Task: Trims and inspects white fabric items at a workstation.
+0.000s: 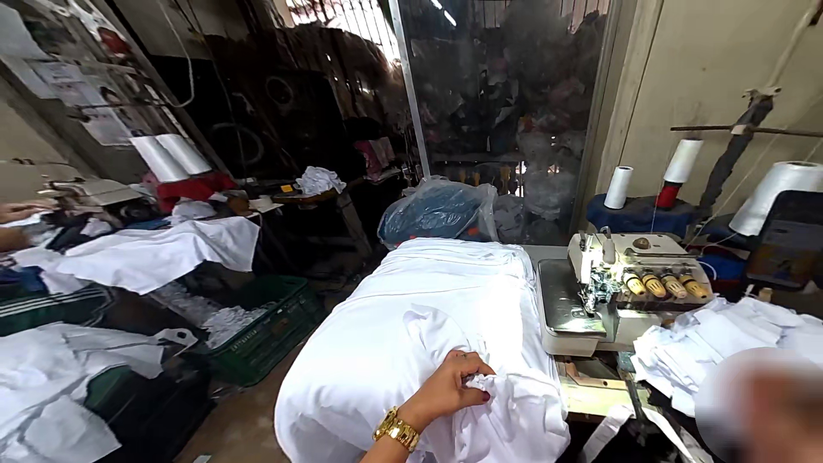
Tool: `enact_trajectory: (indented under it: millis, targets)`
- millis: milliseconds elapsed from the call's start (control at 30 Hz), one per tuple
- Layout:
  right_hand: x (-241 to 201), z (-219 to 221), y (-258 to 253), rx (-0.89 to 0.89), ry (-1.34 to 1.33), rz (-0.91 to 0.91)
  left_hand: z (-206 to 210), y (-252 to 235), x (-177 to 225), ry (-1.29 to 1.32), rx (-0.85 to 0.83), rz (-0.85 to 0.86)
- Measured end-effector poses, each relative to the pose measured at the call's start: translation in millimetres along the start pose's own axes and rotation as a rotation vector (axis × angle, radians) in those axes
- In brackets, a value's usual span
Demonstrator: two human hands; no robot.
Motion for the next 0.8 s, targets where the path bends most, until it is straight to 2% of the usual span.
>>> enact_trajectory:
  millis: [67, 133, 200, 267, 400, 467, 567, 633, 733, 800]
  targets:
    - [15, 95, -13, -0.163, 0.3, -0.062, -3, 2, 0, 0.017, 0.036, -0.005]
    - [35, 180, -24, -0.35, 0.539, -0.034, -4, 3, -1, 0.035, 0.067, -0.012]
    - [49, 230, -30, -0.468, 0.738, 0.01, -6, 4, -1, 0.042, 0.088, -0.02]
    - [53, 243, -34, -0.528, 0.859, 0.081, -7, 4, -1, 0.047, 0.112, -0.027]
    - [55, 204, -36, -0.554, 0.842, 0.136, -9, 6, -1, 0.063, 0.113, -0.02]
    - [51, 177, -33, -0.548, 0.684, 0.076, -8, 4, -1, 0.06, 0.103, -0.005]
    - [37, 153, -26, -0.558, 0.281, 0.005, -5, 0, 0, 0.042, 0.094, 0.004]
    - [39, 163, -26, -0.631, -0.063, 0.038, -2, 0, -1, 0.036, 0.083, -0.005]
    - [48, 202, -33, -0.76, -0.683, 0.213, 0, 0, 4, -0.004, 0.053, 0.0]
    - [53, 220, -37, -0.732, -0.805, 0.287, 1, 0, 8, -0.049, 0.016, 0.02]
Point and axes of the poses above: each hand's wrist, its own y-axis away from the middle knuckle, its own z-axis out of the palm, x = y × z, the point moved 10 cm from there along -y, towards the middle knuckle, and after that the axes turned 14 degrees about z, right-handed, at the moved point
